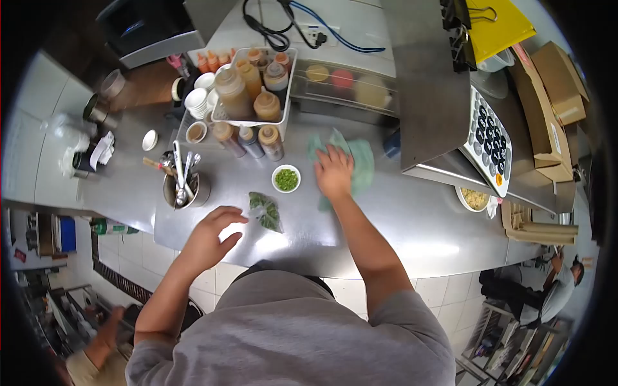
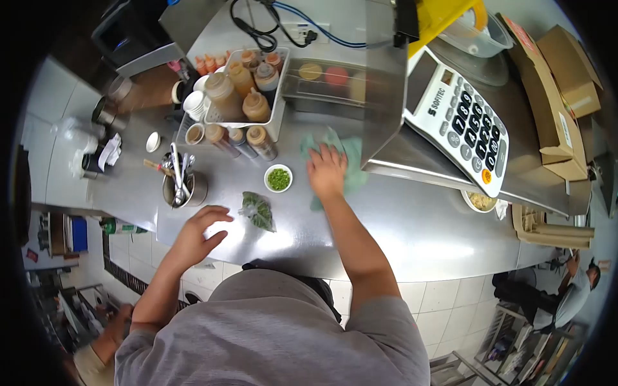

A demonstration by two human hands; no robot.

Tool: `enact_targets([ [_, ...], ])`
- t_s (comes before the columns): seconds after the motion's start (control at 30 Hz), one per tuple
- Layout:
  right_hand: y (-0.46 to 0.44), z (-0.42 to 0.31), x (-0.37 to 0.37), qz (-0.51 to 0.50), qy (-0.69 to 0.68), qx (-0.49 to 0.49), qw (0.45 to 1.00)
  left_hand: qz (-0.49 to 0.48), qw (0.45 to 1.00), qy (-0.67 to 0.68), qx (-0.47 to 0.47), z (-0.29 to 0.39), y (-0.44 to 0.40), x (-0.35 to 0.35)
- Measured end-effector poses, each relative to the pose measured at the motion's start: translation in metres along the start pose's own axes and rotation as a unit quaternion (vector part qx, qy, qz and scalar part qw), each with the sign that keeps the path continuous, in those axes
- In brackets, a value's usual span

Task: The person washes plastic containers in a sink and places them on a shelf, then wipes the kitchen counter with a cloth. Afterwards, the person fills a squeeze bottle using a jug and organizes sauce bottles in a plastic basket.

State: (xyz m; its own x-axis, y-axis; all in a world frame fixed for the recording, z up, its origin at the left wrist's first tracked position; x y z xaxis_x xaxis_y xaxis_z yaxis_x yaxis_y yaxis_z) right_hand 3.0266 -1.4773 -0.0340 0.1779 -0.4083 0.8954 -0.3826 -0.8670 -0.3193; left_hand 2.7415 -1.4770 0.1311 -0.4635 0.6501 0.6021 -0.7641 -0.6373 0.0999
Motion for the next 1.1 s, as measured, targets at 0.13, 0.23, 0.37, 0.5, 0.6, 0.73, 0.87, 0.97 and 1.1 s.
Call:
enact_targets([
  [0.13, 0.120, -0.036, 0.043, -0.103, -0.001, 0.109, 0.989, 0.052, 0.996, -0.056, 0.038, -0.042, -0.019, -0.046],
  [0.23, 0.188, -0.033, 0.078, -0.195, -0.097, 0.226, 0.949, 0.062, 0.993, -0.098, 0.032, -0.081, -0.041, -0.079],
  [0.37, 0.207, 0.104, 0.139, -0.085, 0.072, 0.032, 0.993, 0.045, 0.993, -0.110, 0.010, -0.080, -0.024, -0.083],
  [0.5, 0.287, 0.265, 0.193, 0.034, 0.312, -0.435, 0.844, 0.052, 0.998, -0.037, 0.007, -0.061, 0.032, -0.063],
  [0.6, 0.284, 0.221, 0.166, 0.038, 0.312, -0.398, 0.862, 0.060, 0.997, -0.021, 0.031, -0.077, 0.078, -0.047],
  [0.73, 0.239, 0.037, 0.105, -0.009, 0.221, -0.184, 0.958, 0.102, 0.991, 0.030, 0.077, -0.104, 0.142, -0.002],
  [0.87, 0.203, -0.145, 0.031, -0.108, 0.113, -0.030, 0.987, 0.158, 0.980, 0.047, 0.110, -0.136, 0.206, 0.042],
  [0.97, 0.188, -0.268, -0.025, -0.126, 0.056, 0.088, 0.987, 0.179, 0.973, 0.039, 0.138, -0.160, 0.254, 0.067],
  [1.1, 0.194, -0.414, -0.085, -0.163, -0.075, 0.238, 0.955, 0.228, 0.962, 0.058, 0.138, -0.180, 0.315, 0.094],
])
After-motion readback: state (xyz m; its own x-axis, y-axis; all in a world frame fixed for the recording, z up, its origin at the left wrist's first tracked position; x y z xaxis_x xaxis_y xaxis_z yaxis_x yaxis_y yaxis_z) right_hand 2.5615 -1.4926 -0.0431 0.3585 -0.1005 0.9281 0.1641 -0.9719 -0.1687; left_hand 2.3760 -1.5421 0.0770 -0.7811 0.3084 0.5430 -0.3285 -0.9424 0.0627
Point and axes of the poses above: each hand's wrist, its own y-axis away from the middle knuckle, its own x-axis out of the back of the hand, z = x × y, the point moved 9 cm from there along -y, towards the middle knuckle, and after that the axes turned 5 degrees about y, right-handed, at the moved point
